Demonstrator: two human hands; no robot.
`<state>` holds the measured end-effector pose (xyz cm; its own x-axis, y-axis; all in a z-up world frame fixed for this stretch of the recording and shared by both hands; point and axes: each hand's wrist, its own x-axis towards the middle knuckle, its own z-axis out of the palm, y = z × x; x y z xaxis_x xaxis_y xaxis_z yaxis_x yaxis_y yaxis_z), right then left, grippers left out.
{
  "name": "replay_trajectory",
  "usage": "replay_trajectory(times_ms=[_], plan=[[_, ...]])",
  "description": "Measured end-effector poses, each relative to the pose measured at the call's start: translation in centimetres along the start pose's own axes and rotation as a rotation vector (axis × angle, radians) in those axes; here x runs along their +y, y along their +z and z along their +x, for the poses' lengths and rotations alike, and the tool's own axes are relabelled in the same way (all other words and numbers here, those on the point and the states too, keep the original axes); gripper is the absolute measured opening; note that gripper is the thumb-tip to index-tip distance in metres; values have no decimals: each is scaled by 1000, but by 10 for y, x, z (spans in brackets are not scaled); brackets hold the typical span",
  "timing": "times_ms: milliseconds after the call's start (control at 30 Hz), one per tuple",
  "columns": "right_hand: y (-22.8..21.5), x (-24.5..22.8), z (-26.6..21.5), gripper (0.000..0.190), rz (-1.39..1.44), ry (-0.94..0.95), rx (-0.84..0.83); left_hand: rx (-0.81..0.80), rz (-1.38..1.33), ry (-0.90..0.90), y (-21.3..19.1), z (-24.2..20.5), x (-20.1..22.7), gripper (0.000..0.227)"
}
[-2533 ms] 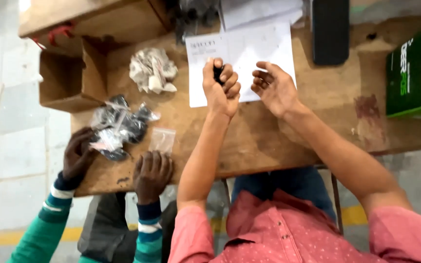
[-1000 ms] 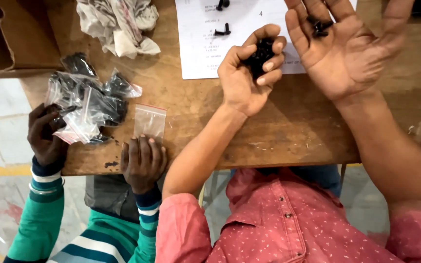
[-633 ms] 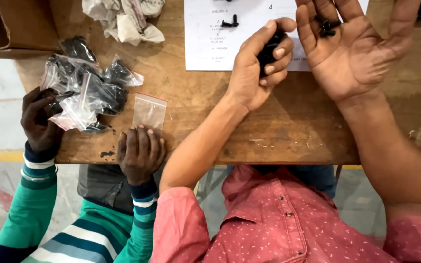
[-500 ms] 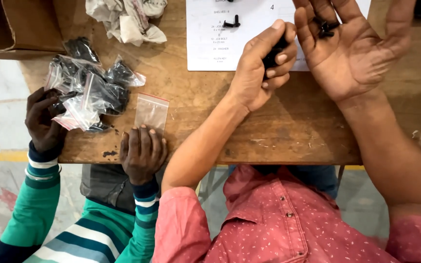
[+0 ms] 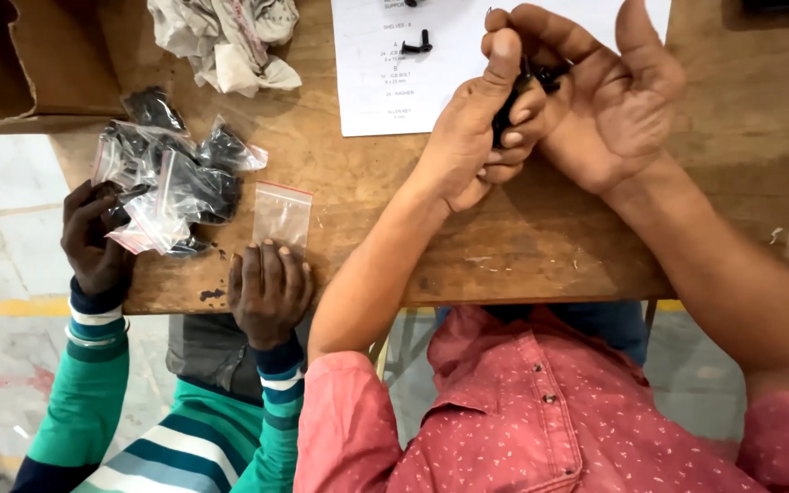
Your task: Sorting and counting small black plastic hardware components into small plastic bags.
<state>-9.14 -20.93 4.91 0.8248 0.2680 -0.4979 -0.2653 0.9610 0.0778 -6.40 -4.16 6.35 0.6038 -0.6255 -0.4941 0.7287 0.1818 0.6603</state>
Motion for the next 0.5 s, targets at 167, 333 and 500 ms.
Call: replay_trajectory(times_ms=[167,333,500], plan=[[-20,-4,7,81,-31,155,-398,-10,-22,-39,4,-4,8,63],[-17,-4,5,78,-223,39,-305,11,-185,-9,-1,-2,2,47],[-20,-8,7,74,-142,75,-393,-129,-397,105,-11,-6,3,32]])
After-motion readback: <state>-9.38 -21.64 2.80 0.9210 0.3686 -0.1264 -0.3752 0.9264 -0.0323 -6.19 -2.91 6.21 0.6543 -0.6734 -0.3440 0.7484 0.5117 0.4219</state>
